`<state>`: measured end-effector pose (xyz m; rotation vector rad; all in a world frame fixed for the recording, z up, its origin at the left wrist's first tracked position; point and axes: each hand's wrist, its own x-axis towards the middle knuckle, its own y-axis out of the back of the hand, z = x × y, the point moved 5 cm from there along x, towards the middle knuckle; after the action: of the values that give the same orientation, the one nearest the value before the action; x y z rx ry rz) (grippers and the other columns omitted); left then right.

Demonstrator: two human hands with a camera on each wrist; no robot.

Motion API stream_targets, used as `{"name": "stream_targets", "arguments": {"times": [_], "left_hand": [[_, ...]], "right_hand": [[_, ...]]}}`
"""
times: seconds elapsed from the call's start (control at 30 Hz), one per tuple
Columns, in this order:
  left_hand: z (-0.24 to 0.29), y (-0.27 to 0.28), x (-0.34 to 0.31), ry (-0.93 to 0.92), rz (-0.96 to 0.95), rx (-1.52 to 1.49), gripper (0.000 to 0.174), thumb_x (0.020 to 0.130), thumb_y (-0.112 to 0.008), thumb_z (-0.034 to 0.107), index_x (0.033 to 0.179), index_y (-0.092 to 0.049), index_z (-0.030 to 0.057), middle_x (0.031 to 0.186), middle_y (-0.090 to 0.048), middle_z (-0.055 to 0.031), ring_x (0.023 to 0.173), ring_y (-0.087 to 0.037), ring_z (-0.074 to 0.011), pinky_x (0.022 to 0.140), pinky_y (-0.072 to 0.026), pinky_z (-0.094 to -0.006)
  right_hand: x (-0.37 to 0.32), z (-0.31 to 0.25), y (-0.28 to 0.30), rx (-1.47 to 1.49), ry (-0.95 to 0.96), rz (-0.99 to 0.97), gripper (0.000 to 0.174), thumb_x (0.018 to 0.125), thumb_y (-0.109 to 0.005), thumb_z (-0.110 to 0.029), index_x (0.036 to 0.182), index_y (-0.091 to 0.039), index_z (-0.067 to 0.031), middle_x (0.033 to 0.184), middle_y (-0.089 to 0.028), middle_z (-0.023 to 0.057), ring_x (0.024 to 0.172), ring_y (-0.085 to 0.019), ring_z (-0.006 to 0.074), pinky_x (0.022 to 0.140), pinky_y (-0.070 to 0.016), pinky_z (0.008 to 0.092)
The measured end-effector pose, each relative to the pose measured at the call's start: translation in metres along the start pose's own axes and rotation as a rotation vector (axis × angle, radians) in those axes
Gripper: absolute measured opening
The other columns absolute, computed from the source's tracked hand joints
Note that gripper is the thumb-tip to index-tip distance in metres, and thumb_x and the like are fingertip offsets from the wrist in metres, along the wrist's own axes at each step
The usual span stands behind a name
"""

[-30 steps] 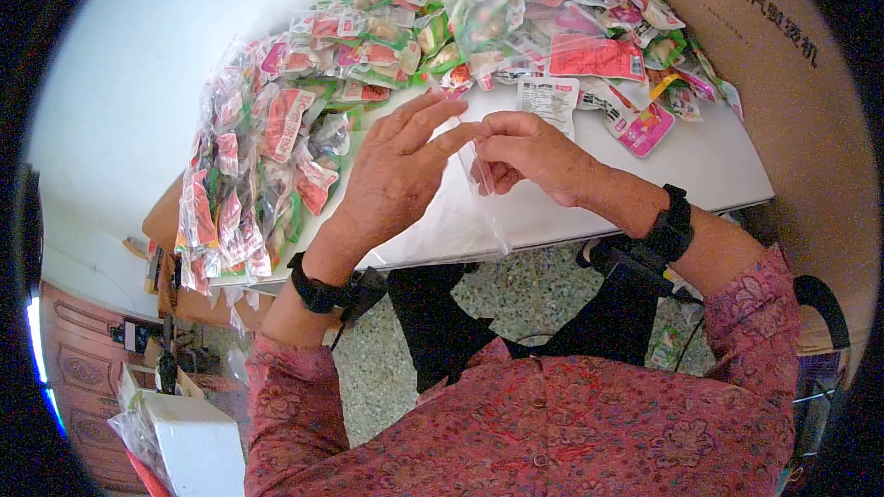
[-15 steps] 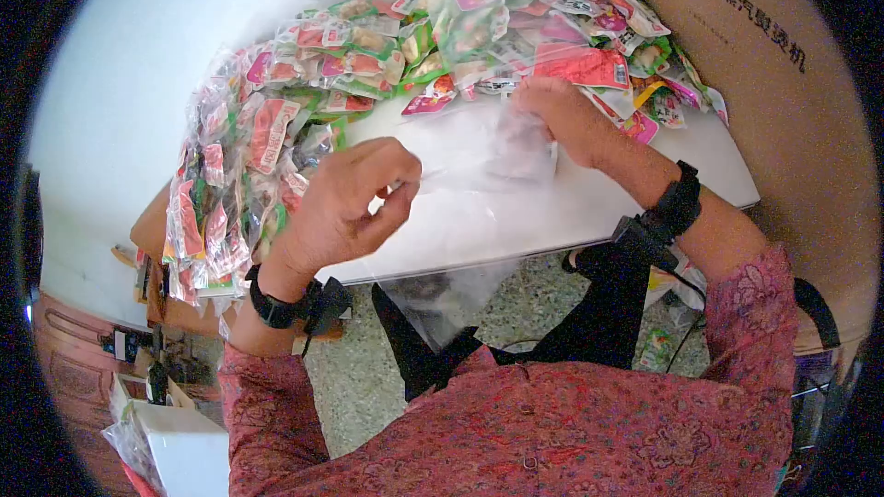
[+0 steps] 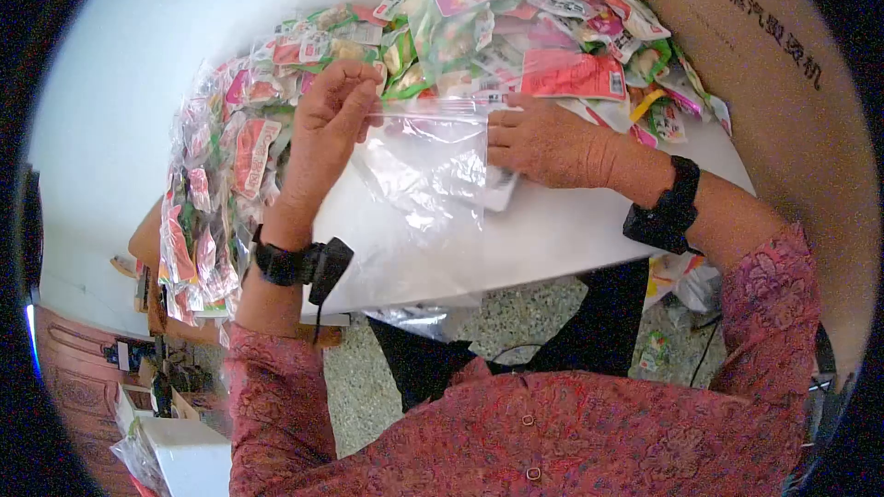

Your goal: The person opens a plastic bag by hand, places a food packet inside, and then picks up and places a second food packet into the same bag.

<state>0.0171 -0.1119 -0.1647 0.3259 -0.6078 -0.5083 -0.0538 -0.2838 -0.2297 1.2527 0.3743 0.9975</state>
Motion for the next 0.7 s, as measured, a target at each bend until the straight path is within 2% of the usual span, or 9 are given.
{"name": "stream_targets", "arguments": {"times": [0.1,0.17,0.2,0.27,0.3,0.33,0.4,0.67,0.7], "left_hand": [[-0.009,-0.002,0.016,-0.125,0.099,-0.152,0.017,0.079,-0.045,-0.003,0.093,-0.049,0.005,0.077,-0.049,0.0008,0.069,-0.045,-0.0034,0.057,-0.035,-0.0161],[-0.016,-0.008,0.023,-0.165,0.149,-0.159,0.02,0.076,-0.043,-0.007,0.092,-0.047,0.0047,0.078,-0.047,0.0006,0.069,-0.044,-0.0036,0.058,-0.0359,-0.0164],[-0.019,-0.01,0.025,-0.192,0.194,-0.171,0.023,0.074,-0.041,-0.01,0.091,-0.045,0.0043,0.079,-0.045,0.0004,0.068,-0.043,-0.0038,0.058,-0.0367,-0.0167],[-0.031,-0.028,0.027,-0.129,0.081,-0.28,0.026,0.07,-0.041,-0.011,0.09,-0.046,0.0054,0.082,-0.045,0.0003,0.074,-0.044,-0.007,0.067,-0.038,-0.0192],[-0.036,-0.042,0.027,-0.069,0.034,-0.364,0.025,0.068,-0.042,-0.008,0.088,-0.048,0.006,0.081,-0.047,0.0001,0.078,-0.046,-0.0087,0.072,-0.0384,-0.0212],[-0.044,-0.057,0.028,-0.048,-0.059,-0.231,0.027,0.067,-0.042,-0.009,0.088,-0.047,0.0058,0.08,-0.047,0.0003,0.08,-0.047,-0.0088,0.073,-0.0391,-0.0221],[-0.046,-0.088,0.026,0.032,-0.26,-0.166,0.041,0.073,-0.046,-0.005,0.113,-0.044,0.0062,0.094,-0.05,-0.0006,0.078,-0.046,-0.008,0.072,-0.039,-0.0226],[-0.061,-0.083,0.015,0.541,-0.14,-0.603,0.048,0.078,-0.045,0.005,0.125,-0.034,0.0035,0.11,-0.051,-0.0043,0.098,-0.048,-0.0127,0.077,-0.0411,-0.0239],[-0.067,-0.083,0.024,0.424,-0.215,-0.623,0.046,0.085,-0.043,0.017,0.128,-0.032,0.0063,0.112,-0.049,-0.0032,0.098,-0.049,-0.011,0.077,-0.0418,-0.0228]], "right_hand": [[0.005,0.017,0.006,0.125,-0.018,0.05,0.025,0.072,-0.052,-0.013,0.096,-0.056,-0.0088,0.093,-0.058,0.0052,0.086,-0.055,0.0228,0.076,-0.0418,0.0376],[-0.001,0.045,0.021,0.235,-0.314,0.257,0.02,0.078,-0.051,-0.015,0.094,-0.058,-0.0062,0.079,-0.06,0.005,0.069,-0.057,0.0208,0.065,-0.0441,0.0369],[0.001,0.053,0.028,0.227,-0.31,0.262,0.02,0.078,-0.051,-0.015,0.094,-0.058,-0.0062,0.079,-0.06,0.005,0.069,-0.057,0.0208,0.065,-0.0441,0.0369],[-0.007,0.092,0.027,0.86,-0.796,0.36,0.019,0.085,-0.047,-0.017,0.098,-0.055,-0.0055,0.083,-0.061,0.0036,0.075,-0.059,0.0152,0.071,-0.0477,0.0295],[0.001,0.093,0.02,1.587,-0.774,0.701,0.027,0.082,-0.053,-0.024,0.099,-0.054,-0.0028,0.079,-0.06,0.0048,0.066,-0.06,0.0118,0.056,-0.0488,0.027],[0.004,0.099,0.014,1.59,-0.764,0.709,0.027,0.082,-0.053,-0.024,0.099,-0.054,-0.0028,0.079,-0.06,0.0048,0.066,-0.06,0.0118,0.056,-0.0488,0.027],[0.012,0.105,-0.006,1.874,-0.787,0.645,0.028,0.082,-0.053,-0.023,0.101,-0.052,-0.003,0.081,-0.061,0.0051,0.069,-0.061,0.012,0.059,-0.0502,0.025],[0.016,0.099,-0.036,2.071,-0.683,0.536,0.025,0.084,-0.049,-0.023,0.095,-0.054,-0.0018,0.083,-0.06,0.0057,0.071,-0.06,0.0108,0.061,-0.0487,0.0246],[0.013,0.099,-0.042,2.042,-0.687,0.493,0.024,0.084,-0.049,-0.023,0.094,-0.054,-0.0014,0.082,-0.06,0.0053,0.07,-0.059,0.0104,0.06,-0.0481,0.0246]]}}
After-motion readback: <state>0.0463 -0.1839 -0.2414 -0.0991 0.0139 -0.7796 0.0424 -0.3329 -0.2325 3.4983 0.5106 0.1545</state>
